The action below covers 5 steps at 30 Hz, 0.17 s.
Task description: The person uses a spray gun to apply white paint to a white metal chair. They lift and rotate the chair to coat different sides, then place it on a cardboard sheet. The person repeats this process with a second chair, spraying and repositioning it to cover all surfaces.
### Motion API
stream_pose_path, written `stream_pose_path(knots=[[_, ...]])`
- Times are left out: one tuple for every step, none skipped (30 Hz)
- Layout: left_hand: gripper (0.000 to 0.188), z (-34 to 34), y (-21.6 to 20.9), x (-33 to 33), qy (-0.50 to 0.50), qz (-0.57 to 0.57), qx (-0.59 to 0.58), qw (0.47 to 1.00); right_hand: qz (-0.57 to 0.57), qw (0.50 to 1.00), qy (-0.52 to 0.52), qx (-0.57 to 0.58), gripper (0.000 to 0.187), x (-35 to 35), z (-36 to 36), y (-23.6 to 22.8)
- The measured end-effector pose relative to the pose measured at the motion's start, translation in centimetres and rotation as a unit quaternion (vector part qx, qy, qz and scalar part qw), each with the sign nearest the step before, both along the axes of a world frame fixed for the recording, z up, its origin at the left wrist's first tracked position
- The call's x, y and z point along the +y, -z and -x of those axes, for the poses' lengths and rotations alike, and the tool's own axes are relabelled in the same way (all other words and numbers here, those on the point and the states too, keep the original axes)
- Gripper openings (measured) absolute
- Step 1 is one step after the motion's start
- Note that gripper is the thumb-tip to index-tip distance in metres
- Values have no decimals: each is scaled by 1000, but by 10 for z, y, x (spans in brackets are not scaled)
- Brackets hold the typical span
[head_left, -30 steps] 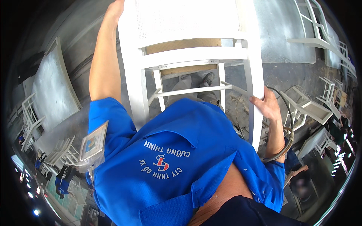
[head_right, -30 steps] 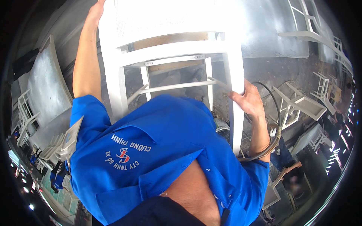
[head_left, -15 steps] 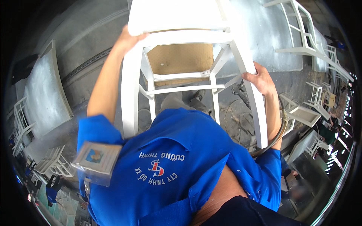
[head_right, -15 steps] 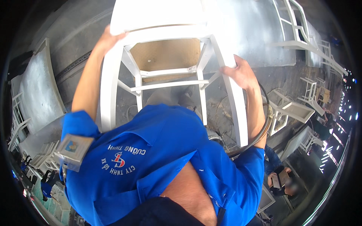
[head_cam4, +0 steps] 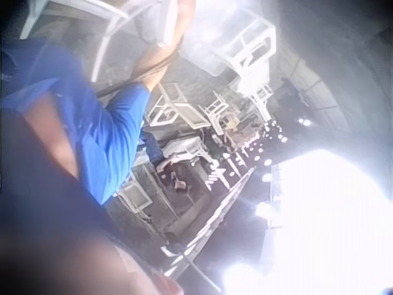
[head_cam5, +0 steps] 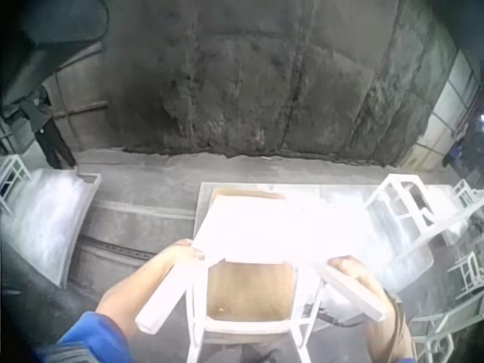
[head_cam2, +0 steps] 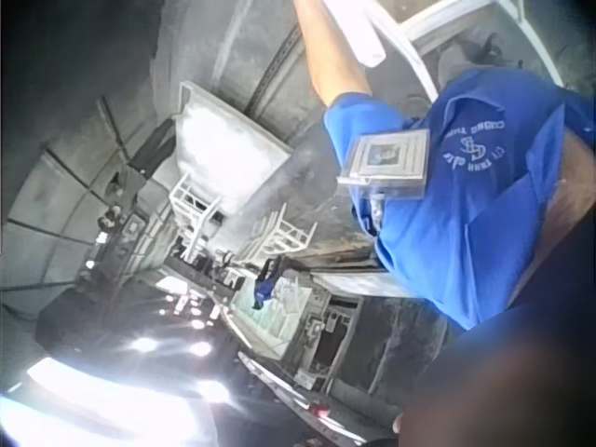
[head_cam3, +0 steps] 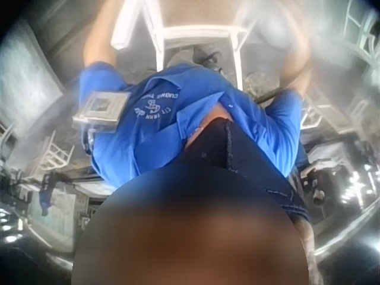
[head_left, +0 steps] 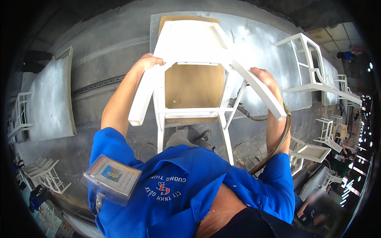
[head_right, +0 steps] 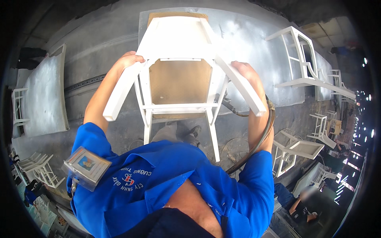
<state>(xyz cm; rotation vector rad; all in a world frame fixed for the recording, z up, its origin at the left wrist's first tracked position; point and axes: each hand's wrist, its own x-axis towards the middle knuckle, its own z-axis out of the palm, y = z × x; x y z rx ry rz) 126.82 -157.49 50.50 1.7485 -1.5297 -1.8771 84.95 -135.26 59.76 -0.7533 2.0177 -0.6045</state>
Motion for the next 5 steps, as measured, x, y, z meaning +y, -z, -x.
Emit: stream_pose_path(knots=[[50, 2, 9, -11, 8, -43, 30, 999, 8, 999, 28, 20, 47, 1, 4, -2], [60, 4, 18, -24, 18, -89, 59, 994, 8, 999, 16, 44, 47, 2, 8, -4], [70, 3, 27, -35, 25, -138, 77, 987, 7, 998, 6, 67, 48, 6, 15, -8], [83, 1, 37, -43, 40, -163, 104, 980, 3, 996, -1, 90, 48, 13, 23, -13], [98, -2, 45, -53, 51, -191, 119, 973, -4, 995, 7, 95, 48, 23, 28, -14]])
